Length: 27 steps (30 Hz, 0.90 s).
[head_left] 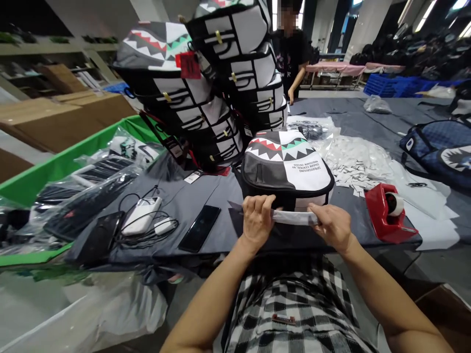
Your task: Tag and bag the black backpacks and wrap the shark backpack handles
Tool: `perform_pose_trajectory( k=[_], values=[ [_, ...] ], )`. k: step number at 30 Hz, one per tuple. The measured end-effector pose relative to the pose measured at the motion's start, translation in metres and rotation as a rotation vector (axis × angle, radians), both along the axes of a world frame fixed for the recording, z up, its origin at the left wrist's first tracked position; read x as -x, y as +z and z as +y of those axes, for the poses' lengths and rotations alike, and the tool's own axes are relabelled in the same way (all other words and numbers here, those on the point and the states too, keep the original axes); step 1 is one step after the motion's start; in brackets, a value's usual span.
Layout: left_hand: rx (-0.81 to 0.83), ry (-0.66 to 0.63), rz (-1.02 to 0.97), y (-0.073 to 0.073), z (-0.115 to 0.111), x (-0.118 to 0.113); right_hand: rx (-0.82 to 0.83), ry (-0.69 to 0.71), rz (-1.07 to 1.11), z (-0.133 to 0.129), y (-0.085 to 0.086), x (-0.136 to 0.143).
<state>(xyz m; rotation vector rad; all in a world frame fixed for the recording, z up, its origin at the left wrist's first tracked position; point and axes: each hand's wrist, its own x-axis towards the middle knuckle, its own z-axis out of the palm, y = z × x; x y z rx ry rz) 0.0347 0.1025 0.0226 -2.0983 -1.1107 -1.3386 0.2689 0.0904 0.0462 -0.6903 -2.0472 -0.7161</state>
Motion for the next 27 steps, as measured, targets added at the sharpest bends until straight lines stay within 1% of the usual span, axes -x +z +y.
perform_pose_trajectory(
  k=[1,3,5,6,7,8,9,10,12,14,16,18,22,24,27],
  values=[
    [0.098,0.019,-0.047,-0.001,-0.013,0.000,0.001,-0.030,0.006,0.002,-0.002,-0.002],
    [0.265,-0.028,-0.135,-0.004,-0.046,0.003,0.014,-0.054,0.014,0.003,-0.009,-0.007],
    [0.368,-0.101,-0.309,-0.008,-0.077,0.004,0.063,-0.004,0.019,0.003,-0.019,-0.013],
    [0.423,-0.116,-0.414,-0.009,-0.087,0.003,0.106,0.037,0.019,0.002,-0.025,-0.015],
    [0.488,-0.113,-0.522,-0.011,-0.093,0.000,0.153,0.079,0.014,0.000,-0.030,-0.017],
    [0.570,-0.103,-0.617,-0.013,-0.093,-0.004,0.194,0.115,0.005,-0.001,-0.035,-0.017],
    [0.654,-0.093,-0.711,-0.015,-0.089,-0.009,0.217,0.142,-0.004,-0.003,-0.040,-0.017],
    [0.738,-0.094,-0.810,-0.018,-0.082,-0.015,0.223,0.159,-0.012,-0.005,-0.044,-0.016],
    [0.883,-0.147,-1.031,-0.025,-0.063,-0.024,0.210,0.172,-0.026,-0.009,-0.049,-0.012],
    [0.987,-0.197,-1.266,-0.032,-0.048,-0.030,0.210,0.190,-0.036,-0.012,-0.054,-0.008],
    [1.080,-0.212,-1.466,-0.036,-0.043,-0.032,0.220,0.226,-0.032,-0.014,-0.058,-0.006],
    [1.154,-0.185,-1.630,-0.035,-0.045,-0.032,0.209,0.263,-0.026,-0.016,-0.063,-0.005],
    [1.318,-0.085,-1.893,-0.025,-0.049,-0.032,0.206,0.257,-0.048,-0.018,-0.071,-0.006],
    [1.399,-0.071,-1.974,-0.020,-0.049,-0.032,0.214,0.259,-0.046,-0.017,-0.073,-0.008],
    [1.444,-0.078,-2.029,-0.018,-0.050,-0.030,0.217,0.276,-0.036,-0.015,-0.076,-0.010]
  ],
)
